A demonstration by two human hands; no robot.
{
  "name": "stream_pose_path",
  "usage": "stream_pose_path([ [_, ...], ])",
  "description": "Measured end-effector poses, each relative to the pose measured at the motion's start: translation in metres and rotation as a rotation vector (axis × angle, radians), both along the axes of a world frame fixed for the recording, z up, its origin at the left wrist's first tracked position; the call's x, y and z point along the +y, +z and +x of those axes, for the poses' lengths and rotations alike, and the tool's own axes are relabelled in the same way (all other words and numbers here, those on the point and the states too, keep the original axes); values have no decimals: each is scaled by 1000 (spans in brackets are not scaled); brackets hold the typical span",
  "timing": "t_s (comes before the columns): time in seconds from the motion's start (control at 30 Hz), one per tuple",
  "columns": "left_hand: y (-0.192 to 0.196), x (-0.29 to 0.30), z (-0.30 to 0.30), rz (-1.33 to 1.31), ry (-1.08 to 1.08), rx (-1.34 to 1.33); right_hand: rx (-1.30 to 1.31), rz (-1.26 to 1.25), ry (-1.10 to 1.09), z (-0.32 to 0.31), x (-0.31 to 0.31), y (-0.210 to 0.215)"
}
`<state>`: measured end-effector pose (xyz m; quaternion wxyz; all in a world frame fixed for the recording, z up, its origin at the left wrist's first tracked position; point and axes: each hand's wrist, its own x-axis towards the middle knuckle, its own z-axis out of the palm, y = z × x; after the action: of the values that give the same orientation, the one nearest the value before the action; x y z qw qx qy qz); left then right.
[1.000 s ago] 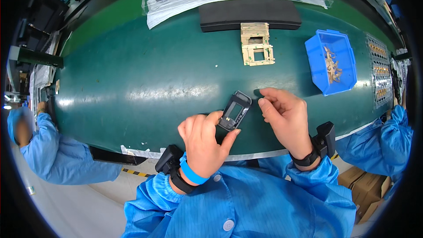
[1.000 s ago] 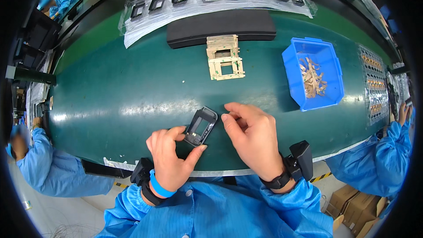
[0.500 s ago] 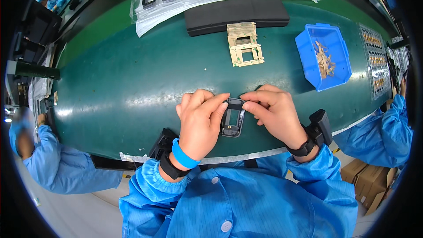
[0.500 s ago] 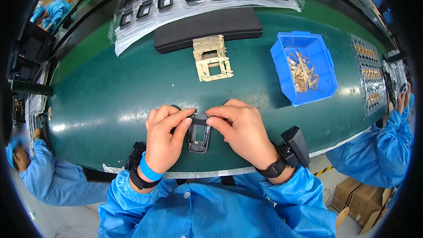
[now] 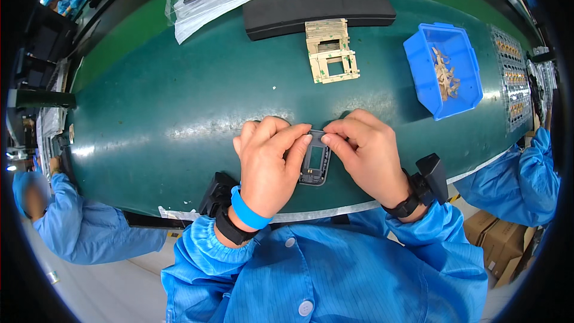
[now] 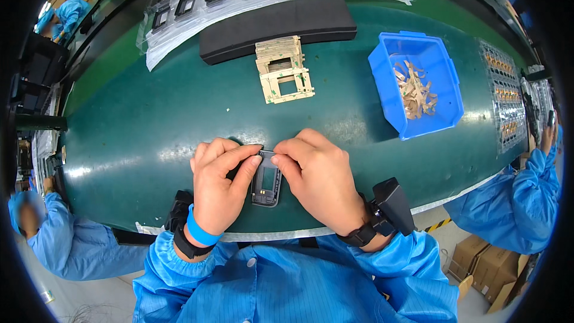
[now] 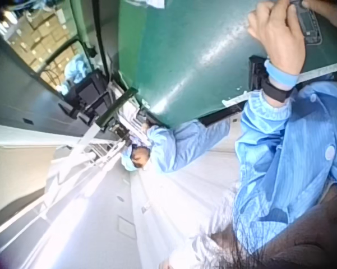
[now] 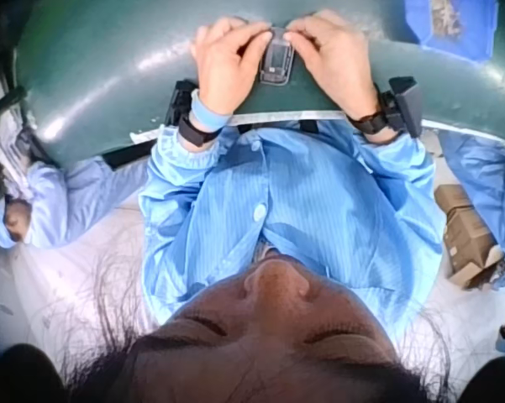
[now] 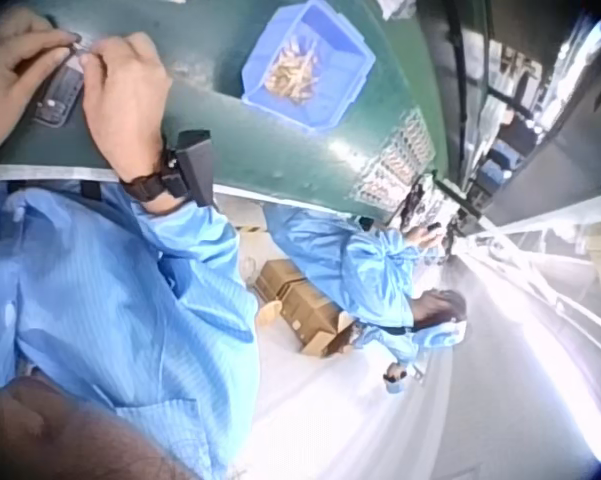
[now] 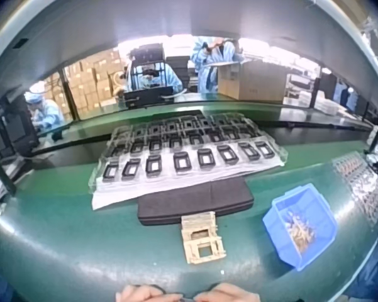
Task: Assembling internal components into plastic housings for electronic devices on a production line.
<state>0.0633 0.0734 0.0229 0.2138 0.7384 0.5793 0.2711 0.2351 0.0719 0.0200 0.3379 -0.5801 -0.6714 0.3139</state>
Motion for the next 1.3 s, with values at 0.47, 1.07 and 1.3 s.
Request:
stream_pose_path([
  [0.47,1,-16,4,142,84,-150,-57,12,-45,-2,-4,0],
  [1.07,-13,-57,-5,347,-55,237,-345,331,251,4,-25,1],
  [1.3,-14,-57,-6,350,-78,231,-337,323,279,4,-25,2],
])
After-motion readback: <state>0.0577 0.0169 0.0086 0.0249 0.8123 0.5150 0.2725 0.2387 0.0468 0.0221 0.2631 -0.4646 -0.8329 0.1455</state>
